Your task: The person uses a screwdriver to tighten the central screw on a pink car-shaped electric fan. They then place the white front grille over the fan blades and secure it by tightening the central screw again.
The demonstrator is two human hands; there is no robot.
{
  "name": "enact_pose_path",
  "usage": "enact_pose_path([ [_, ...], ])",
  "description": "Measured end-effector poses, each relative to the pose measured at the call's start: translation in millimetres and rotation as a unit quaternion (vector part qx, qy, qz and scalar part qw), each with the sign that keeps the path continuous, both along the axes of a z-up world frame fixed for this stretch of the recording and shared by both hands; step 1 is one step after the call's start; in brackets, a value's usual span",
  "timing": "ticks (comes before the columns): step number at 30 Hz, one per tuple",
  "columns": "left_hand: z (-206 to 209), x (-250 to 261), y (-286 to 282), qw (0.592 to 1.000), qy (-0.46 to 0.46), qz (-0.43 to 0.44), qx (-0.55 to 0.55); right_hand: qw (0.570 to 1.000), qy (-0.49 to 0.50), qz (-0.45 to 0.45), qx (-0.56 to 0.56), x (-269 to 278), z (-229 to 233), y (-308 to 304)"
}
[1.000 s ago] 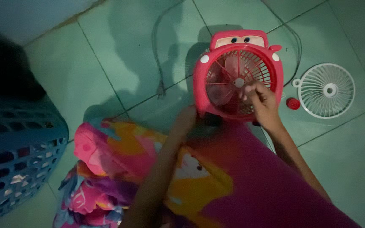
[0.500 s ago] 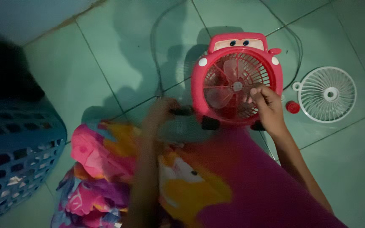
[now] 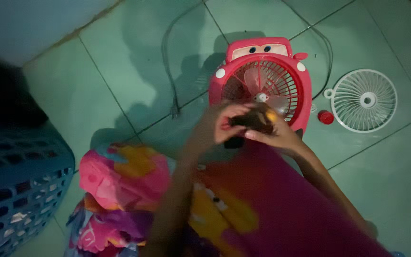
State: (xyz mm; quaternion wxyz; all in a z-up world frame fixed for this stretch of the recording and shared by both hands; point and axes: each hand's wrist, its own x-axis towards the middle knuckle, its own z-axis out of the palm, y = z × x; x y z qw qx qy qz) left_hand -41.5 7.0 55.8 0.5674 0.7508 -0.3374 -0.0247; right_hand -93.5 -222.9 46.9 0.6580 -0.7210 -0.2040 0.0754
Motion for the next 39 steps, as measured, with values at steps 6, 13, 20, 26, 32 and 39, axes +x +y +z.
enact_pose_path([
  [6, 0.2, -8.4, -23.1, 0.995, 0.065, 0.035, -0.061, 0.949, 0.155, -0.274, 0.031, -7.7, -14.0, -25.7],
  [13, -57.0, 28.4, 11.3, 0.964, 0.043, 0.259, 0.028, 0.898, 0.06, -0.436, 0.016, 7.4, 3.8, -68.5],
  [20, -97.2, 16.0, -3.0, 0.974, 0.002, 0.225, 0.036, 0.929, 0.008, -0.346, -0.132, 25.4, 26.3, -53.0],
  [26, -83.7, 21.8, -1.9, 0.978, 0.02, 0.204, 0.034, 0.926, -0.013, -0.293, -0.239, 38.8, 37.4, -42.4],
  [32, -84.9, 21.8, -7.2, 0.973, 0.061, 0.216, 0.057, 0.906, -0.094, -0.283, -0.299, 43.9, 46.6, -38.5],
  [39, -89.1, 20.2, -5.1, 0.978, 0.022, 0.205, 0.026, 0.907, -0.15, -0.22, -0.326, 50.4, 51.1, -33.1],
])
